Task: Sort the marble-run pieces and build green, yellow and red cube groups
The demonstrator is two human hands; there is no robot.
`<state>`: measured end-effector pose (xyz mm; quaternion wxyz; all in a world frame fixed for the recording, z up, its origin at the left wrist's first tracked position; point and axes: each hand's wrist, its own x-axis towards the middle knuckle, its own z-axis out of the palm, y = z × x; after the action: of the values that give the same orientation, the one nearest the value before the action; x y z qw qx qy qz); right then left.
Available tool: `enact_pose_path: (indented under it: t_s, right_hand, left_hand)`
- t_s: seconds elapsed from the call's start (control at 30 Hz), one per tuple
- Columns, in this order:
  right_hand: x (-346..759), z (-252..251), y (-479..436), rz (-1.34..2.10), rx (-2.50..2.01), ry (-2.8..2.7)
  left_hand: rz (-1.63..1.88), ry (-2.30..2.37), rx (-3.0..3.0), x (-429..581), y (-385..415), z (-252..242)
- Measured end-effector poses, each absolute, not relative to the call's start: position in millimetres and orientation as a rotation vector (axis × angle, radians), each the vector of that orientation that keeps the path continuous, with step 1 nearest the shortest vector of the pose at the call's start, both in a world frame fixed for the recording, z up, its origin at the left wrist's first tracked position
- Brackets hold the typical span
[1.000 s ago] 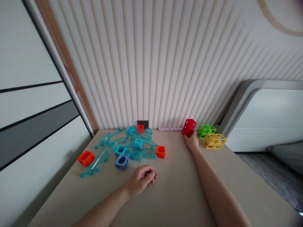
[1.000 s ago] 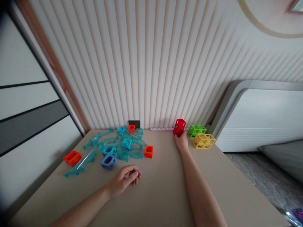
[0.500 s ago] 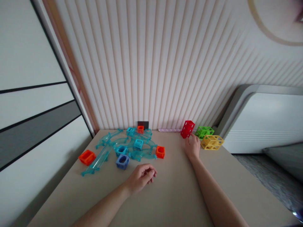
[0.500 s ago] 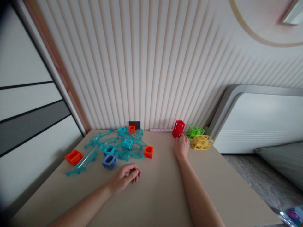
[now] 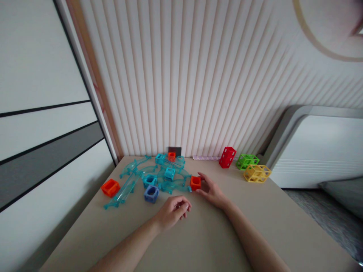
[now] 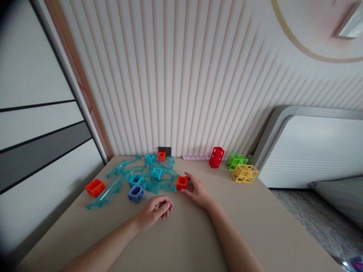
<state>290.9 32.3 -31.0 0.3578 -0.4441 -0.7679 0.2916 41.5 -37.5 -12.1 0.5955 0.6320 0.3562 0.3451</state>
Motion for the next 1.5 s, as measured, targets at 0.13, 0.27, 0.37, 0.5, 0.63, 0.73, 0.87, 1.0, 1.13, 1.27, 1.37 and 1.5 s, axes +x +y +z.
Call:
enact_pose_path:
  t_s: [0.13, 0.27, 0.37, 0.5, 0.63, 0.73, 0.87, 1.0, 1.13, 1.27, 1.37, 1.5]
  right_hand:
    - [292, -33, 34, 0.898, -1.111, -1.911]
    - [289, -28, 34, 0.992, -1.125, -1.817]
    - [288, -22, 32, 1.024, -1.13, -1.733]
    - [287, -20, 32, 1.045, -1.128, -1.677]
    - [288, -22, 33, 1.034, -1.152, -1.692]
    - [288, -22, 34, 0.992, -1.18, -1.699]
    - [288, -22, 35, 0.917, -1.224, -1.732]
    - [289, -23, 36, 0.893, -1.247, -1.76]
    - [291, -28, 38, 0.926, -1.245, -1.738]
    - [295, -31, 42, 0.916, -1.262, -1.71]
    - [296, -33, 44, 0.91, -1.268, -1.695]
    - [295, -33, 43, 0.885, -1.241, -1.635]
  left_hand:
    - [0.792, 0.825, 1.464, 41, -38, -13]
    - [0.779, 0.836, 1.47, 41, -39, -11]
    - [0.776, 0.839, 1.471, 41, -40, -10]
    - [0.798, 0.845, 1.462, 41, -40, -12]
    - [0.86, 0.848, 1.471, 41, -38, -16]
    - [0.891, 0.848, 1.446, 41, -37, -18]
    - [0.867, 0.871, 1.439, 42, -36, -16]
    - [0.85, 0.892, 1.428, 42, -36, -15]
    - [0.864, 0.882, 1.424, 43, -36, -17]
    - [0.864, 0.918, 1.393, 43, -34, -20]
    - [0.876, 0.935, 1.372, 43, -33, -22]
    - [0.888, 0.928, 1.383, 43, -32, -22]
